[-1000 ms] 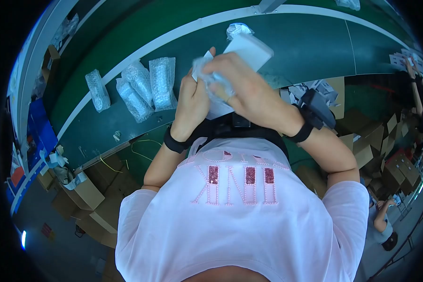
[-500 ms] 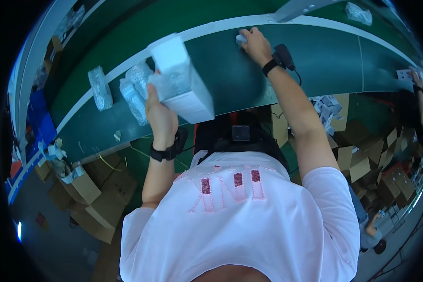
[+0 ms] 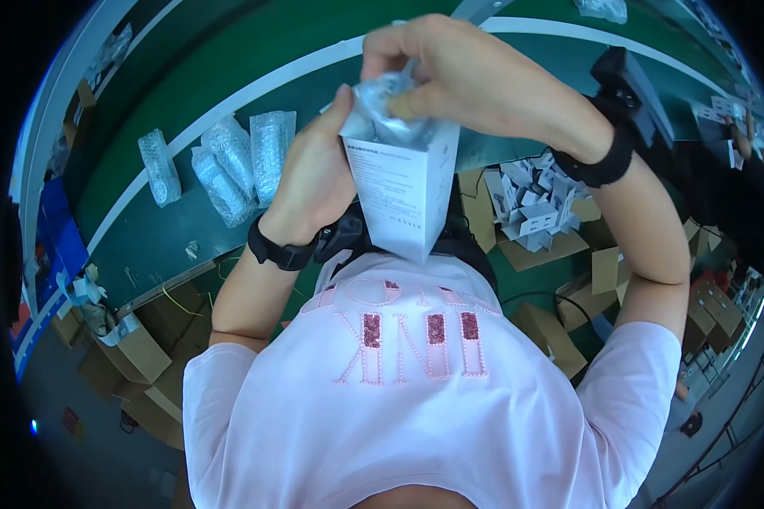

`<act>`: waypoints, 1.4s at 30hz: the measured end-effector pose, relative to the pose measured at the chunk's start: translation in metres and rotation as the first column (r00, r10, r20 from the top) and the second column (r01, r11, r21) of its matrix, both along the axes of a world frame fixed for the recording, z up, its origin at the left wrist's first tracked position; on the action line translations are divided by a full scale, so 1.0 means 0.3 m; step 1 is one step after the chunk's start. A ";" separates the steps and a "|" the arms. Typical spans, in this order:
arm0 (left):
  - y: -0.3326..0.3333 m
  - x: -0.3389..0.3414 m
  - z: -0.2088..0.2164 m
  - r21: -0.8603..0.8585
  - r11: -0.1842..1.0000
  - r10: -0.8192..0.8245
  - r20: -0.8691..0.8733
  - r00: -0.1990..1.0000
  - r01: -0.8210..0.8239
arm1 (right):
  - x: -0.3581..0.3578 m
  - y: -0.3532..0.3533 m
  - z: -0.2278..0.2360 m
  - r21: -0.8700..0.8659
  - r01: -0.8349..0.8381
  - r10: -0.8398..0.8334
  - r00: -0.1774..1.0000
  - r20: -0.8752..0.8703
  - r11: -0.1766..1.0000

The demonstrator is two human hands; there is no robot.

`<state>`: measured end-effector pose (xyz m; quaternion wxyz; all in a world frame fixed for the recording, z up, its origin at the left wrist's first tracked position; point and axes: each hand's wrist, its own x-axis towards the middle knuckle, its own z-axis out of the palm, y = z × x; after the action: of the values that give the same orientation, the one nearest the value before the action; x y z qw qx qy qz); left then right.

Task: Packaging handheld fans into individual white boxes along with manuals.

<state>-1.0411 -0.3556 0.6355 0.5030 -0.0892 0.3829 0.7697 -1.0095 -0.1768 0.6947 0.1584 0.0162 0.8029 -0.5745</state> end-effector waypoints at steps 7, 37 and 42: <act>-0.045 0.095 -0.146 0.015 0.955 -0.296 0.128 0.947 0.296 | -0.019 -0.026 -0.025 0.121 -0.857 0.775 0.507 0.377 0.501; -0.024 0.046 -0.135 -0.132 0.902 -0.370 -0.724 0.582 0.410 | 0.423 -0.058 -0.115 0.104 0.177 -0.155 0.969 -0.195 0.979; 0.097 0.019 -0.119 -0.208 0.922 -0.377 -0.675 0.635 0.326 | 0.571 -0.085 -0.289 -0.055 0.767 -0.769 0.637 -0.058 0.639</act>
<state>-1.0352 -0.3266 0.5999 0.4553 0.2699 0.5804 0.6188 -0.8381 -0.2022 0.6080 -0.1310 0.3316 0.7183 -0.5974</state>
